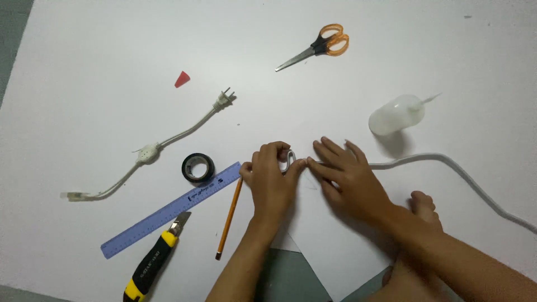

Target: The person is gluing a white electrical cable onto a white board, carefully following a star-shaped outline drawn on the surface. They apply glue from a small bottle and then press the cable into place with their fingers.

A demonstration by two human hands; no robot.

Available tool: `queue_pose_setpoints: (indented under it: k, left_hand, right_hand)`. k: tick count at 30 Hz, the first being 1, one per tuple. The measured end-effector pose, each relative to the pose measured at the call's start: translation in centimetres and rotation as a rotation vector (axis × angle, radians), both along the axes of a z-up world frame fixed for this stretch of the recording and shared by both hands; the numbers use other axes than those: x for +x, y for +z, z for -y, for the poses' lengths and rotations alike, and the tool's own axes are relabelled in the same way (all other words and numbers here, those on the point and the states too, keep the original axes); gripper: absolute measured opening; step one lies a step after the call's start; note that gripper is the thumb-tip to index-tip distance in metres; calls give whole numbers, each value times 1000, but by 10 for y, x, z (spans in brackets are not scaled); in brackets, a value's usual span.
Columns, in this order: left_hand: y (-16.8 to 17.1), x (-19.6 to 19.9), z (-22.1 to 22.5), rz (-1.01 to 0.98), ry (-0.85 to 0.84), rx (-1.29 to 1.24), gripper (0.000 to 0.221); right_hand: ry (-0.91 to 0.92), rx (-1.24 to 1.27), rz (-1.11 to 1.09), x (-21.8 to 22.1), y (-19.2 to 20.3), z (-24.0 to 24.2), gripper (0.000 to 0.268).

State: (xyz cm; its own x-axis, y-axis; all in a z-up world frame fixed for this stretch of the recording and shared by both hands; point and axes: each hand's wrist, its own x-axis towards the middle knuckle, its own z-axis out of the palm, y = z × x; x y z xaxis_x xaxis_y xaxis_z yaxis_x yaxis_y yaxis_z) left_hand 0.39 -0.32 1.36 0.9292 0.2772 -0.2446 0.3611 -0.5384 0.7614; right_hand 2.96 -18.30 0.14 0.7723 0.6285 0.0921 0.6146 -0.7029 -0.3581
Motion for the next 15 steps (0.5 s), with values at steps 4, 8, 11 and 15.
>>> queue_pose_setpoints:
  k: [4, 8, 11, 15]
  left_hand:
    - [0, 0, -4, -4, 15, -15, 43]
    - [-5, 2, -8, -13, -33, -30, 34]
    - [-9, 6, -13, -29, -30, -39, 25]
    - [-20, 6, -23, -42, 24, -89, 16]
  right_hand:
    - [-4, 51, 26, -1, 1, -9, 36]
    - [76, -89, 125, 4, 10, -20, 25]
    - [80, -135, 116, 5, 13, -25, 27]
    - [64, -126, 85, 2, 10, -27, 29]
